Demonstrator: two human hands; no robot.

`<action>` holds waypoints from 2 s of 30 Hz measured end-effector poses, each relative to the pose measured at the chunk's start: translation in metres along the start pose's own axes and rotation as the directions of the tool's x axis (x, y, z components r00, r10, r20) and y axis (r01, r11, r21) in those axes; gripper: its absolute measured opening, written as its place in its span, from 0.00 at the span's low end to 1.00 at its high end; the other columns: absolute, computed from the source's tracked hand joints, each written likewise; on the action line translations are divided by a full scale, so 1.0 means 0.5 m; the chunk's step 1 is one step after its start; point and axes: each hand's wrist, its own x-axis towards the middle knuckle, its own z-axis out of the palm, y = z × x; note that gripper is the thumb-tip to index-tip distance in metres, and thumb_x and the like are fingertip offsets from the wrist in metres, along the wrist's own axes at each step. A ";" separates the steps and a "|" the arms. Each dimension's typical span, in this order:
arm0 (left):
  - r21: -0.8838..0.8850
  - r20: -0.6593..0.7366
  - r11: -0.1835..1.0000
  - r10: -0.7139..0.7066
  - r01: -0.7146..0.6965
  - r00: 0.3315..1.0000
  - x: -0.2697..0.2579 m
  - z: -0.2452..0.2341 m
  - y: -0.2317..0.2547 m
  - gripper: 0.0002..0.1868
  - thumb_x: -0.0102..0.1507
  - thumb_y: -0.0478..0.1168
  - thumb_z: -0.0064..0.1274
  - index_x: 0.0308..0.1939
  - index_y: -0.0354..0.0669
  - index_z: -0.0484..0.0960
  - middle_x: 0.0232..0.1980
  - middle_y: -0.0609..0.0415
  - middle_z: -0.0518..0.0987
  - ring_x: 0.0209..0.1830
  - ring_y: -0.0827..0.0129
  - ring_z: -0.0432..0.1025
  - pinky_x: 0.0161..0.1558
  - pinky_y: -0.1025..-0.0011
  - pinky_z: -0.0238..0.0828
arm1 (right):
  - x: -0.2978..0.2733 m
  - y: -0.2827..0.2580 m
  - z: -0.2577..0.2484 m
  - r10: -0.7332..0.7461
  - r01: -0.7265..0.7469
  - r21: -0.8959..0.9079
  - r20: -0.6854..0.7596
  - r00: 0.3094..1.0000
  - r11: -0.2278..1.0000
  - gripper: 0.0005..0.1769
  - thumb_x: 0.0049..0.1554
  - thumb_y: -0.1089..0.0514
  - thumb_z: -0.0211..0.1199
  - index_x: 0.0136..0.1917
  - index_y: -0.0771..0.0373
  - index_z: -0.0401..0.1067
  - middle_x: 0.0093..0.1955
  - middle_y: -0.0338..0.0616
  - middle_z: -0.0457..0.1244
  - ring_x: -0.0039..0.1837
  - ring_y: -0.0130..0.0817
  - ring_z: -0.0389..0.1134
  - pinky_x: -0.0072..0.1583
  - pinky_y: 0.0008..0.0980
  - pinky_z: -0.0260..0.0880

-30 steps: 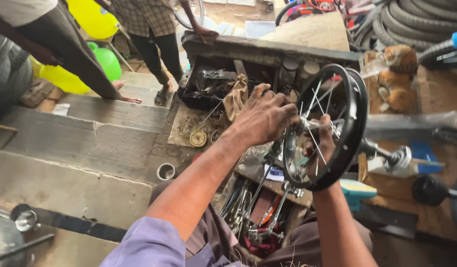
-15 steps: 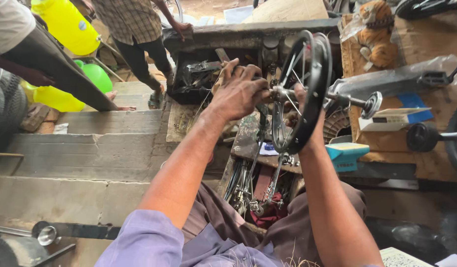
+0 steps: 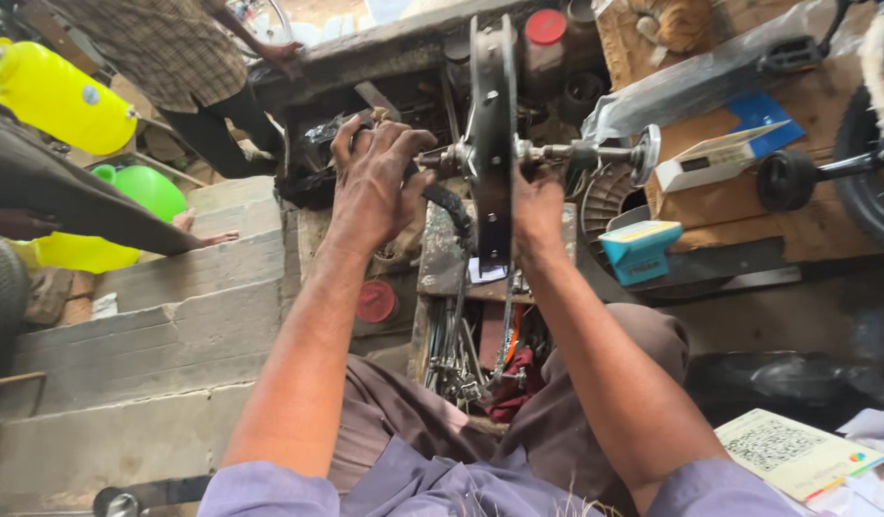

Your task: The person sits on the floor in a workshop and works on a bicycle wheel mounted on a truing stand. They use a spoke wrench to tighten and loosen the nipples on the wheel spokes, rotating the wheel periodically to check alignment.

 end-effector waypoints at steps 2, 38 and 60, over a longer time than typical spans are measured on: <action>0.021 -0.010 1.000 0.018 -0.018 1.000 0.004 -0.002 0.008 0.20 0.60 0.40 0.65 0.55 0.53 0.81 0.55 0.56 0.78 0.63 0.59 0.70 0.75 0.52 0.40 | -0.019 -0.025 -0.007 -0.178 0.177 0.030 0.075 0.981 0.984 0.11 0.64 0.54 0.60 0.48 0.66 0.71 0.39 0.40 0.67 0.36 0.23 0.69 0.34 0.25 0.70; -0.416 0.616 0.428 -0.516 0.802 0.595 0.044 -0.025 -0.259 0.32 0.72 0.66 0.38 0.64 0.47 0.78 0.48 0.56 0.75 0.32 0.81 0.70 0.28 0.76 0.75 | -0.038 -0.003 -0.030 -0.211 0.112 0.339 0.271 0.939 0.934 0.27 0.69 0.42 0.55 0.70 0.65 0.68 0.44 0.37 0.62 0.41 0.22 0.64 0.41 0.23 0.67; -0.472 0.610 0.691 -0.193 0.548 0.768 0.047 -0.068 -0.245 0.37 0.69 0.68 0.43 0.74 0.52 0.63 0.55 0.49 0.75 0.20 0.74 0.58 0.18 0.72 0.59 | -0.078 -0.124 0.029 -0.261 0.249 0.086 0.186 0.947 0.965 0.24 0.70 0.49 0.57 0.68 0.70 0.67 0.39 0.35 0.61 0.31 0.22 0.62 0.32 0.24 0.64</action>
